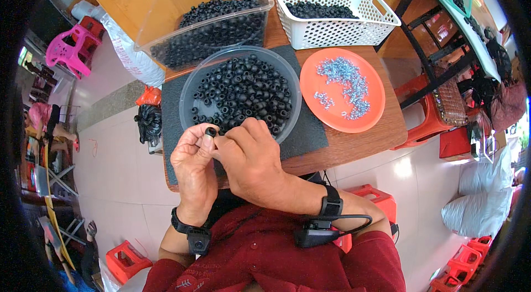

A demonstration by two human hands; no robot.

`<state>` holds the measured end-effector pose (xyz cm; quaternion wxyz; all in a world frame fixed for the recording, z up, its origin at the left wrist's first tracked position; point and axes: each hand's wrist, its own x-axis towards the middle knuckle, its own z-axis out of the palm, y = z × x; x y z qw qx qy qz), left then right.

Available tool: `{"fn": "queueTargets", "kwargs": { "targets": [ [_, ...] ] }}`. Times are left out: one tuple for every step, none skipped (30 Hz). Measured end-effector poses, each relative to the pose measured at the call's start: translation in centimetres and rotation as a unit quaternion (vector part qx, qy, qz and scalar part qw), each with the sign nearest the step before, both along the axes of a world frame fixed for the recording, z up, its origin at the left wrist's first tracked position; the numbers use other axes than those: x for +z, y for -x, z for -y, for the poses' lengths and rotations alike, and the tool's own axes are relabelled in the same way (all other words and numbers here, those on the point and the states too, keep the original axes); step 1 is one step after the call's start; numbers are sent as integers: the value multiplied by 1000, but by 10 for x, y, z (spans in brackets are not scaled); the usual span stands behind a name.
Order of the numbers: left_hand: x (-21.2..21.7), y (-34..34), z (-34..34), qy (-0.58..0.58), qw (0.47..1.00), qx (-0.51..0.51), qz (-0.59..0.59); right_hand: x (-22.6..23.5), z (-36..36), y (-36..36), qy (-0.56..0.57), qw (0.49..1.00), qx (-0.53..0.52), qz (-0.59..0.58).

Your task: Sorting small black plastic rings and placing them into different containers.

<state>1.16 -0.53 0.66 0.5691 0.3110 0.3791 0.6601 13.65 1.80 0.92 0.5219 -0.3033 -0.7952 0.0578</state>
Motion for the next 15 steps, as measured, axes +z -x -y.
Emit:
{"fn": "queueTargets", "kwargs": {
  "targets": [
    [0, 1, 0, -2, 1000, -10, 2, -2, 0, -2, 19, 1000, 2, -10],
    [0, 1, 1, -5, 1000, -19, 5, -4, 0, -3, 38, 999, 4, -21],
    [1, 1, 1, -5, 1000, -19, 5, -4, 0, -2, 38, 999, 4, -20],
    [2, 1, 1, 2, 1000, -21, 20, -3, 1, -2, 46, 999, 2, -30],
    [3, 1, 1, 9, 999, -23, 36, -3, 1, -3, 54, 998, 0, -39],
    [3, 1, 1, 8, 999, -23, 37, -2, 1, -3, 53, 998, 1, -39],
    [3, 2, 1, 14, 999, -25, 46, -2, 1, -4, 43, 999, -5, -31],
    [3, 2, 1, 21, 998, -28, 55, -2, 2, -5, 33, 999, -11, -23],
    [3, 3, 2, 20, 998, -27, 55, -2, 2, -4, 33, 999, -10, -22],
    [2, 4, 1, 24, 997, -33, 67, -2, 2, -4, 20, 1000, -15, -14],
    [1, 5, 1, 28, 996, -38, 79, -2, 2, -4, 6, 1000, -20, -5],
    [2, 5, 1, 28, 996, -37, 79, -1, 2, -4, 6, 1000, -20, -5],
    [3, 5, 2, 39, 995, -34, 86, 0, 2, -3, -13, 1000, -24, 6],
    [3, 5, 2, 50, 994, -31, 93, 1, 3, -3, -32, 999, -29, 17],
    [3, 5, 2, 50, 994, -31, 94, 1, 2, -3, -31, 999, -28, 18]
  ]
}}
